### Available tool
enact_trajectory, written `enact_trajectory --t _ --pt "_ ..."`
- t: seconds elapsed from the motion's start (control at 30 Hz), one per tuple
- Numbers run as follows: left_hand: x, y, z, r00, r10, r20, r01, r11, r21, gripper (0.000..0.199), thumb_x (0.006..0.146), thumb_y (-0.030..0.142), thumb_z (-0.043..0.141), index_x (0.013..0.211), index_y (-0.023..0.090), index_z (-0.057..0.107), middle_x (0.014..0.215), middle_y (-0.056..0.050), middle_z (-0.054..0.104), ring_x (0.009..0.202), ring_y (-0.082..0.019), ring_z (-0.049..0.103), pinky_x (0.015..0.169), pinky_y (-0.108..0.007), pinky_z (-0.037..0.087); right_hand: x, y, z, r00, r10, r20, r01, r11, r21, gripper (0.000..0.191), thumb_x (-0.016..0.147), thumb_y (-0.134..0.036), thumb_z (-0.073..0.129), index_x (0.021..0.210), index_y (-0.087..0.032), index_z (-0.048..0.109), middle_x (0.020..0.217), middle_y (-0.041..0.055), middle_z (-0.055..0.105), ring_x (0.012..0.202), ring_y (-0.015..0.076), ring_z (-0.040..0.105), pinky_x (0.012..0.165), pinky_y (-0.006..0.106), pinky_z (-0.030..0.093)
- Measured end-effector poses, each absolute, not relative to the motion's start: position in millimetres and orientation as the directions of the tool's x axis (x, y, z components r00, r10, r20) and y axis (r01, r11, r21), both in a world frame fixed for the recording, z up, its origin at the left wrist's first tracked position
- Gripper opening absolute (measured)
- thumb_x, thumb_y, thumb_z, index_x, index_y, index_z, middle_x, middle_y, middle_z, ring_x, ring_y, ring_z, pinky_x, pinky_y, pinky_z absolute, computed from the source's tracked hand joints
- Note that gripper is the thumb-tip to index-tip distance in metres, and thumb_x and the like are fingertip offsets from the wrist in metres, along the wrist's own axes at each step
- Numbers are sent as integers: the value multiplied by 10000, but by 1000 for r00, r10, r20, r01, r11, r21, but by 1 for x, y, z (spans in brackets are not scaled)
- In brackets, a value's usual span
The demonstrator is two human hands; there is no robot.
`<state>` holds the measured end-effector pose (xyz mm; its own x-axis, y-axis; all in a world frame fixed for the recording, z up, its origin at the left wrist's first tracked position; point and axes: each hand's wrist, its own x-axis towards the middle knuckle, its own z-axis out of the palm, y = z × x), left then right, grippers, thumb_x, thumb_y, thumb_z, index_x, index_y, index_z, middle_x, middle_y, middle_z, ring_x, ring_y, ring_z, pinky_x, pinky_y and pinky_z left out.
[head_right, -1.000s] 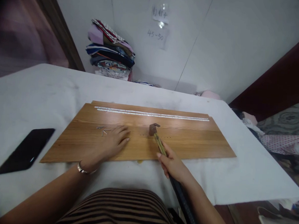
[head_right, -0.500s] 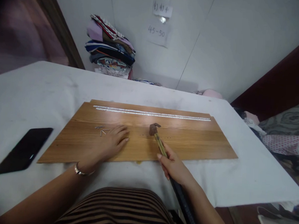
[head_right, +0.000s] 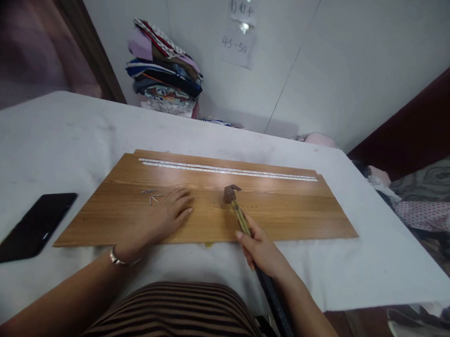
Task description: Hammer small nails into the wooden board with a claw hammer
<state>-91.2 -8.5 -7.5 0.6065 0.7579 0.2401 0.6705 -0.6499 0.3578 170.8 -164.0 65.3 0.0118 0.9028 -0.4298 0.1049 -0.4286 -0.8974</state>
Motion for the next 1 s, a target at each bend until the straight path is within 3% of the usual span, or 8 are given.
enact_trajectory --t 0.3,0.53,1.0 --pt "-93 -8 -10 609 749 260 661 -661 355 370 968 369 474 1216 169 663 1391 -156 614 1342 -325 524 1159 -550 410 171 -163 62 29 904 -426 66 -427 -902 837 910 -417 589 1611 -182 198 534 -121 363 372 78 320 329 189 349" --pt "-91 -5 -18 598 749 284 656 -662 363 351 965 356 484 1203 175 666 1387 -150 616 1338 -324 525 1151 -552 414 173 -162 57 -6 911 -412 40 -412 -910 722 901 -431 606 1534 -205 341 588 -105 411 362 66 322 318 190 336" --pt "-91 -6 -14 610 744 272 664 -668 337 367 966 349 477 1206 147 667 1389 -169 614 1340 -326 529 1161 -540 410 174 -161 55 -26 914 -405 31 -405 -914 631 905 -410 599 1464 -204 389 546 -125 391 355 66 308 316 178 345"
